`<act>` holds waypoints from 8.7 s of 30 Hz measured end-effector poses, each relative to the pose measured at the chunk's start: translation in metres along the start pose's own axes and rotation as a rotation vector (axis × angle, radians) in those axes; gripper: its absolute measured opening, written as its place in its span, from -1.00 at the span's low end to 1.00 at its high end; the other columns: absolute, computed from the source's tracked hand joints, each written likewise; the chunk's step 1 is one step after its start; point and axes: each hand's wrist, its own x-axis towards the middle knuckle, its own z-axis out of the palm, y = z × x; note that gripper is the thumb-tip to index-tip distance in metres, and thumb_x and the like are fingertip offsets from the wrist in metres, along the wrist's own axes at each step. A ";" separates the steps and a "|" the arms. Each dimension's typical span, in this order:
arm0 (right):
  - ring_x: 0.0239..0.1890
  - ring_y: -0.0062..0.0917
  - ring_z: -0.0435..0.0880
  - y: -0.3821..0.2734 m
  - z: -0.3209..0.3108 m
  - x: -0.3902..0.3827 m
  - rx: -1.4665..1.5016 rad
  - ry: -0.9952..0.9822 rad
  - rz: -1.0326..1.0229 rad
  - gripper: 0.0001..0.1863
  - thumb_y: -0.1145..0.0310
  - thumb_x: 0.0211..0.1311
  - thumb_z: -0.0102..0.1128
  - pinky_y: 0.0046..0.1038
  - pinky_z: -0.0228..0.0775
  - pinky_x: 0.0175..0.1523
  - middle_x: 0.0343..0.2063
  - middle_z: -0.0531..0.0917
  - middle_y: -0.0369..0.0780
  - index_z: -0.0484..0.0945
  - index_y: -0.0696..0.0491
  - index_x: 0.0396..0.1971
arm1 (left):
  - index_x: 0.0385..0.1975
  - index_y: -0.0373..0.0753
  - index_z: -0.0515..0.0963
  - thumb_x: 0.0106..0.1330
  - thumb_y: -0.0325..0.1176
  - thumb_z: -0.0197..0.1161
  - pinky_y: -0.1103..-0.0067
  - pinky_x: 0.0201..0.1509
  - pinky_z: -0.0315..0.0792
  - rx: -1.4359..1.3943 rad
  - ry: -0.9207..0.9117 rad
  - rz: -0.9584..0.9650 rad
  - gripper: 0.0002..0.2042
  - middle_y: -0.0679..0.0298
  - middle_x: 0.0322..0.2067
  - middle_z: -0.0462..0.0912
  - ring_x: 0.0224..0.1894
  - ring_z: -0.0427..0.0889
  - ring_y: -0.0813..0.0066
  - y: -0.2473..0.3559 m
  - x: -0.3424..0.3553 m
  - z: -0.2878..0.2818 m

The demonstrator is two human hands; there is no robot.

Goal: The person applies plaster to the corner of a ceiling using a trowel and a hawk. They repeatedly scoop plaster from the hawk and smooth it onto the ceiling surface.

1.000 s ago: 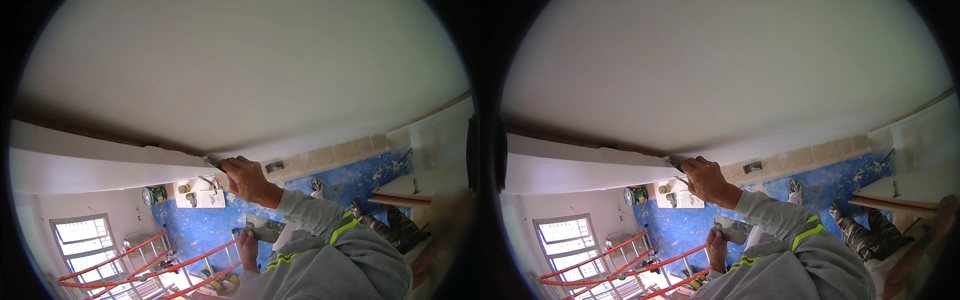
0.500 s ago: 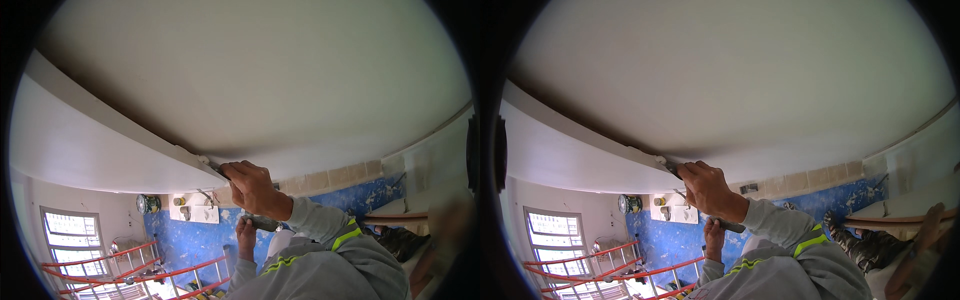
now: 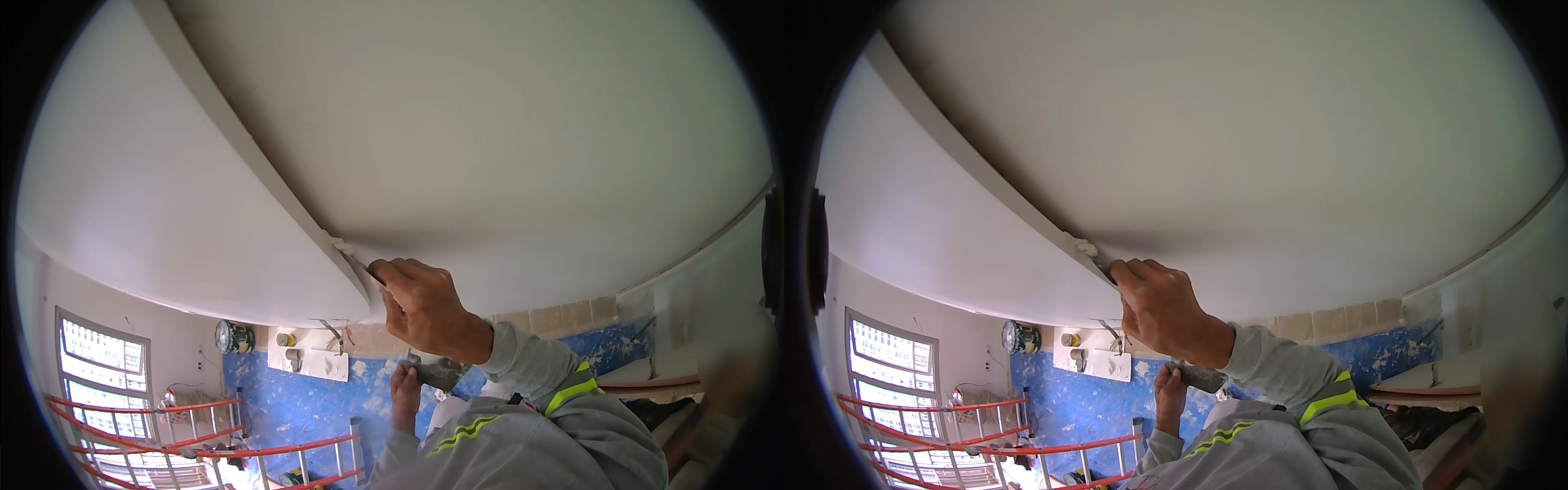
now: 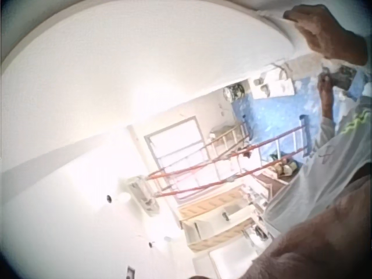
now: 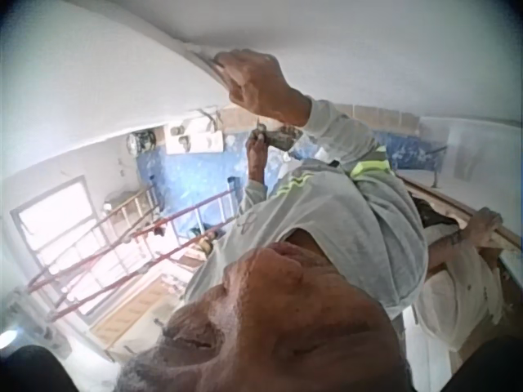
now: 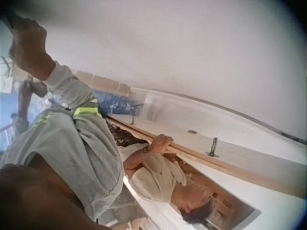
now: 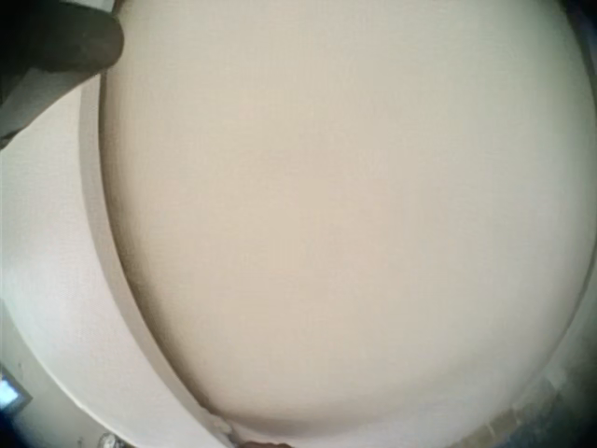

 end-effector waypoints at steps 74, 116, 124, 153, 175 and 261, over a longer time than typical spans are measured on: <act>-0.05 -0.03 0.59 0.032 -0.069 -0.164 -0.282 -0.777 0.059 -0.27 0.59 -0.07 0.27 -0.21 0.55 -0.01 -0.02 0.45 0.03 0.34 0.08 0.23 | 0.01 -0.45 0.40 0.27 -0.47 0.11 0.42 0.13 0.44 -0.053 -0.008 0.174 -0.67 0.08 -0.12 0.59 -0.02 0.58 0.31 0.134 -0.046 0.130; -0.72 -0.45 0.48 -0.102 -0.047 0.076 -0.514 0.166 -0.237 -0.67 0.51 -0.22 0.29 -0.16 0.19 -0.05 -0.64 0.52 -0.19 0.43 0.21 -0.37 | -0.10 -0.40 0.51 0.34 -0.42 0.09 0.60 -0.10 0.40 0.294 0.056 0.159 -0.77 0.23 -0.25 0.60 -0.19 0.54 0.53 0.083 -0.067 0.025; -0.66 -0.41 0.53 -0.082 -0.047 0.054 -0.511 0.059 -0.157 -0.47 0.53 -0.23 0.26 -0.20 0.20 -0.07 -0.61 0.56 -0.18 0.39 0.33 -0.12 | -0.10 -0.40 0.50 0.33 -0.39 0.11 0.61 -0.15 0.38 0.247 0.054 0.184 -0.76 0.26 -0.27 0.59 -0.23 0.51 0.56 0.076 -0.060 0.023; -0.50 -0.23 0.70 -0.004 -0.070 -0.138 1.530 0.175 0.946 -0.74 0.41 0.14 0.09 -0.03 0.60 -0.33 -0.54 0.64 -0.01 0.52 0.31 -0.27 | 0.22 -0.33 0.31 0.48 -0.33 0.01 0.26 0.31 0.33 -0.373 -0.099 0.343 -0.62 0.12 0.12 0.47 0.19 0.46 0.28 0.088 -0.032 0.021; -0.25 -0.30 0.71 -0.065 0.060 -0.244 1.558 0.328 1.208 -0.69 0.55 0.16 0.17 -0.25 0.61 -0.26 -0.24 0.65 -0.09 0.48 0.20 -0.06 | 0.13 -0.21 0.49 0.00 -0.67 0.11 0.37 -0.41 0.56 1.494 -0.409 0.541 -0.43 0.03 -0.28 0.66 -0.45 0.67 0.09 0.178 -0.100 -0.026; -0.28 -0.32 0.48 -0.024 -0.032 0.006 0.134 0.275 0.065 -0.77 0.42 0.30 -0.02 -0.11 0.17 0.12 -0.42 0.49 -0.16 0.55 0.17 -0.15 | 0.18 -0.36 0.34 0.26 -0.38 0.11 0.22 0.31 0.28 -0.229 0.093 -0.181 -0.54 0.07 0.05 0.52 0.15 0.47 0.11 0.076 -0.102 0.003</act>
